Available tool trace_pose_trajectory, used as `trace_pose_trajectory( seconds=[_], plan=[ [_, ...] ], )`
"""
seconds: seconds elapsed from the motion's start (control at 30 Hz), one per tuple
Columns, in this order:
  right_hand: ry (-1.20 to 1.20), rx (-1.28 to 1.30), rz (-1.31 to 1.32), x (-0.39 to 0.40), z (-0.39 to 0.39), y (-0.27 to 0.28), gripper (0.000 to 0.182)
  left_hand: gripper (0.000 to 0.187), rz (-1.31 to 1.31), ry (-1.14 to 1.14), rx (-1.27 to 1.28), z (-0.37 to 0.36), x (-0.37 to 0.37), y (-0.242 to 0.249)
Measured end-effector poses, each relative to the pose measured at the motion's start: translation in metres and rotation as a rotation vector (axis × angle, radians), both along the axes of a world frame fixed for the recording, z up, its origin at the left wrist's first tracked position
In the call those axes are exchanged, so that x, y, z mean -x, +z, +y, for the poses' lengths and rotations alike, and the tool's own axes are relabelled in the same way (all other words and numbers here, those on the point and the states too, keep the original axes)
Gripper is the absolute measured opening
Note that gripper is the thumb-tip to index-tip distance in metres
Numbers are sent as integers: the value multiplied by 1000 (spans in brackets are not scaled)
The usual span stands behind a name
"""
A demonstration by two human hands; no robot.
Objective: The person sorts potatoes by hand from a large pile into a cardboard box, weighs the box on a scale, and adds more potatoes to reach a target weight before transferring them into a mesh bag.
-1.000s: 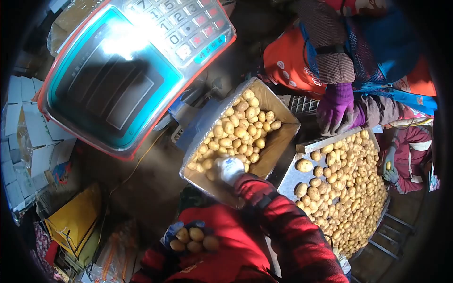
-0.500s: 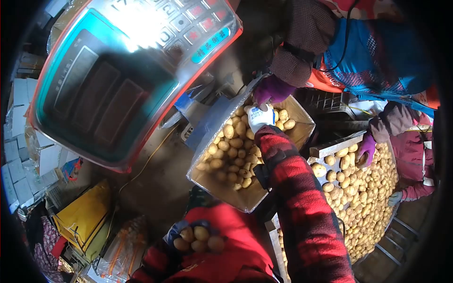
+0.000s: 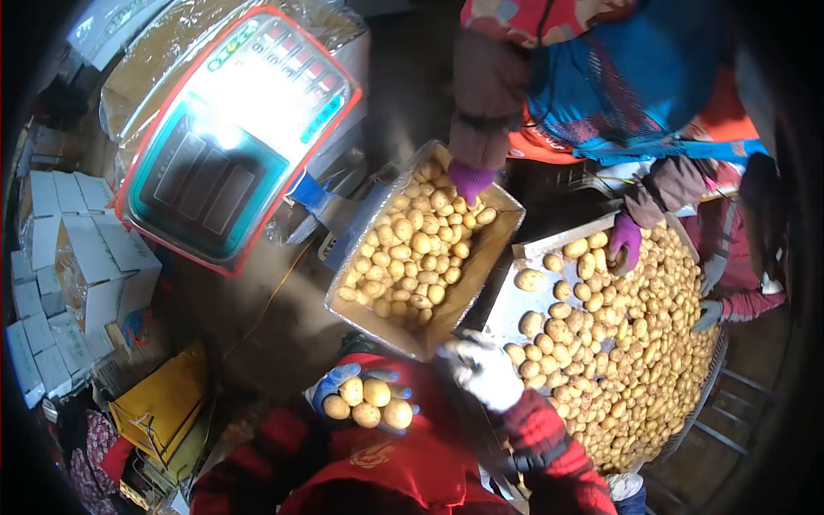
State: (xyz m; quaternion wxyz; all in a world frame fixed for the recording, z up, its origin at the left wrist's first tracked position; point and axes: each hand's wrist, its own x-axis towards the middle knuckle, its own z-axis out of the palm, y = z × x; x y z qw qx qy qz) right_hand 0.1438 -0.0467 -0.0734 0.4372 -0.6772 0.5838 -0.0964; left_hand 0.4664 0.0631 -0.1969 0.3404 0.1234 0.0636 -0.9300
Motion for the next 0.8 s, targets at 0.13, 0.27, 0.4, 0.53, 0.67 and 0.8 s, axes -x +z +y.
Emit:
trace_pose_trajectory(
  seconds=[0.13, 0.27, 0.4, 0.53, 0.67, 0.8],
  plan=[
    [-75, 341, 659, 78, 76, 65, 39, 56, 143, -224, 50, -42, 24, 28],
    [-440, 284, 1298, 249, 177, 121, 67, 57, 109, -324, -65, -45, 33, 37],
    [-734, 273, 1462, 290, 227, 155, 86, 56, 141, -509, -143, -51, 41, 32],
    [-452, 339, 788, 154, 202, 76, 58, 55, -10, -585, -20, -57, 46, 45],
    [-237, 408, 486, 38, 146, 56, 52, 58, 456, -627, -358, -52, 30, 33],
    [-6, 421, 228, -22, 106, 35, 52, 59, 1412, -963, -1498, -70, 54, 44]
  ],
)
